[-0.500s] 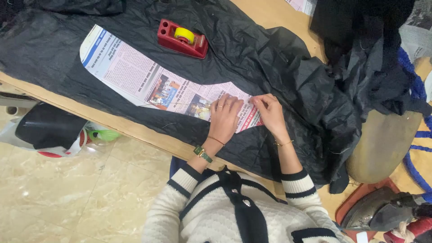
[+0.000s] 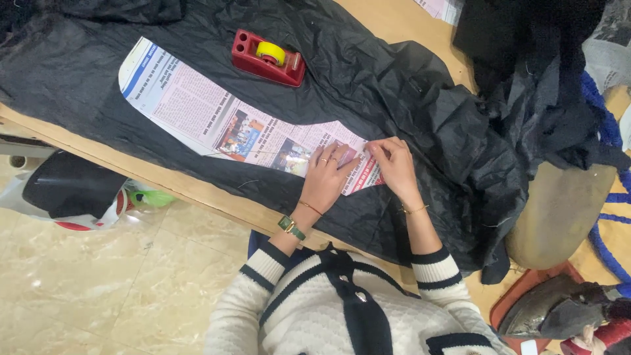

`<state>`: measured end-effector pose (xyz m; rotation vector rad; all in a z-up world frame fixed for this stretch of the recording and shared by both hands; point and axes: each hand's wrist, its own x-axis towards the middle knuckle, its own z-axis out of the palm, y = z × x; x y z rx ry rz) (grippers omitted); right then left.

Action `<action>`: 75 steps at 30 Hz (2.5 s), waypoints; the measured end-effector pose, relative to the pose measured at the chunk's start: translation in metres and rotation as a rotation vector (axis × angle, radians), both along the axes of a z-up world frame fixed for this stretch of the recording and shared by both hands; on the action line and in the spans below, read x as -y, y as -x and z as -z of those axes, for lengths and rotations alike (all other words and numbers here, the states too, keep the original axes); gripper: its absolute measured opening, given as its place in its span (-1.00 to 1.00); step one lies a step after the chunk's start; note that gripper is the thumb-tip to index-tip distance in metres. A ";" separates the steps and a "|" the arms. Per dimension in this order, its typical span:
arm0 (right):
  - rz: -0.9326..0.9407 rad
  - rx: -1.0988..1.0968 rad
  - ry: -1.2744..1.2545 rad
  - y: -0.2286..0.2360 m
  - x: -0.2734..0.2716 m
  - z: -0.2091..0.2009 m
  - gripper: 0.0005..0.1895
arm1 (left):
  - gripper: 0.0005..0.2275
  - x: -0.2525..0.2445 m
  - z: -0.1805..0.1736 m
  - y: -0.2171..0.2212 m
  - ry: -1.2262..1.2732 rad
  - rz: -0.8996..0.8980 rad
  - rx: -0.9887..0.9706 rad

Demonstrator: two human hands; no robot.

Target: The person tapes a newspaper pattern onto a black fabric laid on a table. They then use a ruler and chalk to draw cutting lines on the fabric. Finally, they retrieve a pair of shears and cut the fabric along the marked lines.

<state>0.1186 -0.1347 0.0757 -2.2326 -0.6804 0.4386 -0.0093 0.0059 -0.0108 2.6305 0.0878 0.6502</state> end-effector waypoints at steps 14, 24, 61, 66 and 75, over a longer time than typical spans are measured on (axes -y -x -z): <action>0.002 0.189 0.056 0.020 -0.007 -0.010 -0.81 | -0.72 -0.003 0.004 0.000 -0.031 0.003 0.012; 0.021 0.404 0.044 0.019 0.005 -0.002 -0.68 | -0.74 -0.002 0.009 -0.003 -0.042 -0.010 0.055; -0.062 0.493 0.123 0.011 0.025 0.026 -0.61 | -0.84 -0.016 0.005 0.012 -0.076 0.052 0.182; -0.082 0.429 0.058 0.009 0.019 0.031 -0.68 | -0.87 -0.016 -0.002 0.015 -0.158 0.033 0.178; -0.034 0.348 0.005 0.015 0.007 0.025 -0.74 | -0.80 -0.021 -0.013 -0.021 0.051 -0.021 -0.036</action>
